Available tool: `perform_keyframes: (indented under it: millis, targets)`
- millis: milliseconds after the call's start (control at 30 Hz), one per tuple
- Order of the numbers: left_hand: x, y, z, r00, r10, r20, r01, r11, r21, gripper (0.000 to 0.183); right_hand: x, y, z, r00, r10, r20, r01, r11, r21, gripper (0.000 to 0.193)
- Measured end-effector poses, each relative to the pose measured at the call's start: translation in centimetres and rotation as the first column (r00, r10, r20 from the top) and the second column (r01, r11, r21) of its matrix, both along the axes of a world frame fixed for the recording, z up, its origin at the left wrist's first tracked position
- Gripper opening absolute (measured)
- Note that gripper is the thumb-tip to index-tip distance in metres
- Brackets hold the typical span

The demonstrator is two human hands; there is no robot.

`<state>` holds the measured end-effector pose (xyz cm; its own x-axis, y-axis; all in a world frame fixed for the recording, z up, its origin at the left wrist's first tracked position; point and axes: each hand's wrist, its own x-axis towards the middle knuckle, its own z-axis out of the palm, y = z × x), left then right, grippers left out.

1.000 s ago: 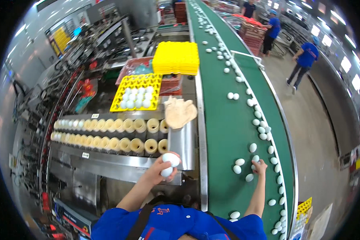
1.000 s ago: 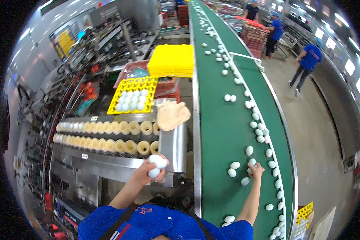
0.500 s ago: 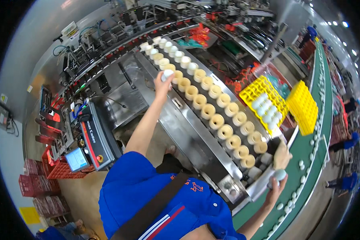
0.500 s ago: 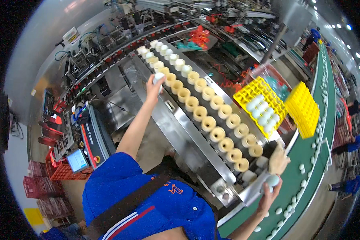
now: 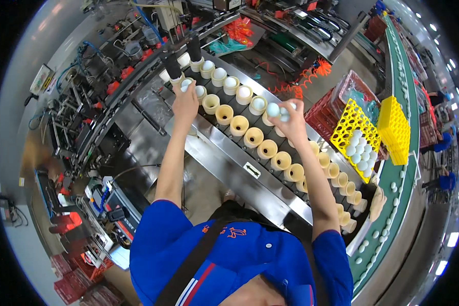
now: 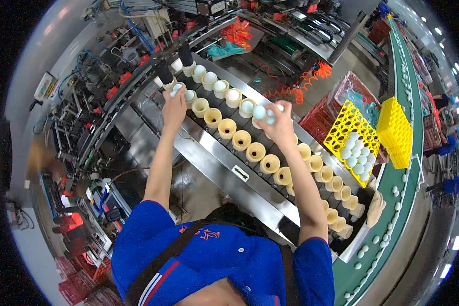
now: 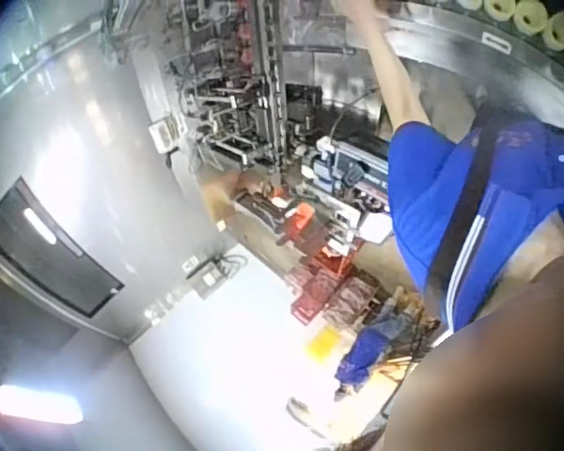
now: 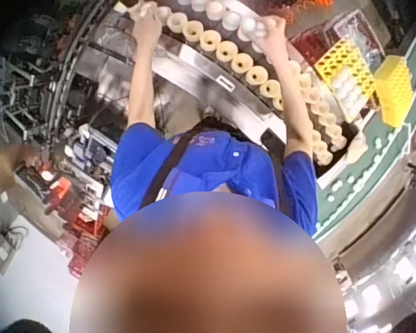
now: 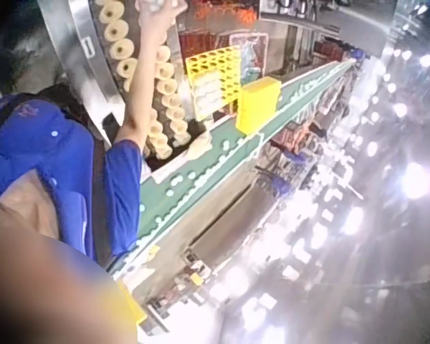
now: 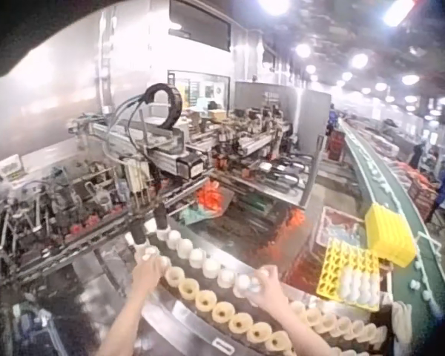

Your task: The person picks white eggs from a green conveyor belt and places them into beige cones moving on a parallel conveyor. The person handles eggs one or two at a time, aligning them into the cones as they pass by.

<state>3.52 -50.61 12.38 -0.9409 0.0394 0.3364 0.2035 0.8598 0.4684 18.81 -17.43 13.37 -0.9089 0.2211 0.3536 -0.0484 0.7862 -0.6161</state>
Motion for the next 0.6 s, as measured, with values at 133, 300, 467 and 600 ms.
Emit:
perform_keyframes:
  millis: [133, 300, 467, 600]
  targets:
    - [1.2, 1.0, 0.7, 0.962, -0.274, -0.022, 0.275, 0.96, 0.06, 0.047, -3.0, -1.1, 1.4, 0.96, -0.134, 0.244, 0.08, 0.972, 0.219, 0.051]
    - [1.2, 2.9, 1.3, 0.926, -0.376, 0.038, 0.377, 0.926, -0.032, 0.032, -0.8, -0.5, 3.0, 0.875, -0.247, 0.416, 0.022, 0.879, 0.477, 0.064]
    - [2.6, 7.6, 0.0, 0.873, -0.433, -0.225, 0.488, 0.792, 0.366, 0.02, 2.5, 0.7, 2.4, 0.915, -0.072, 0.398, -0.086, 0.927, 0.364, 0.071]
    - [3.5, 8.3, -2.2, 0.822, -0.479, -0.308, 0.536, 0.833, 0.134, 0.015, 5.1, 3.2, 0.5, 0.963, -0.174, 0.204, 0.081, 0.914, 0.397, 0.039]
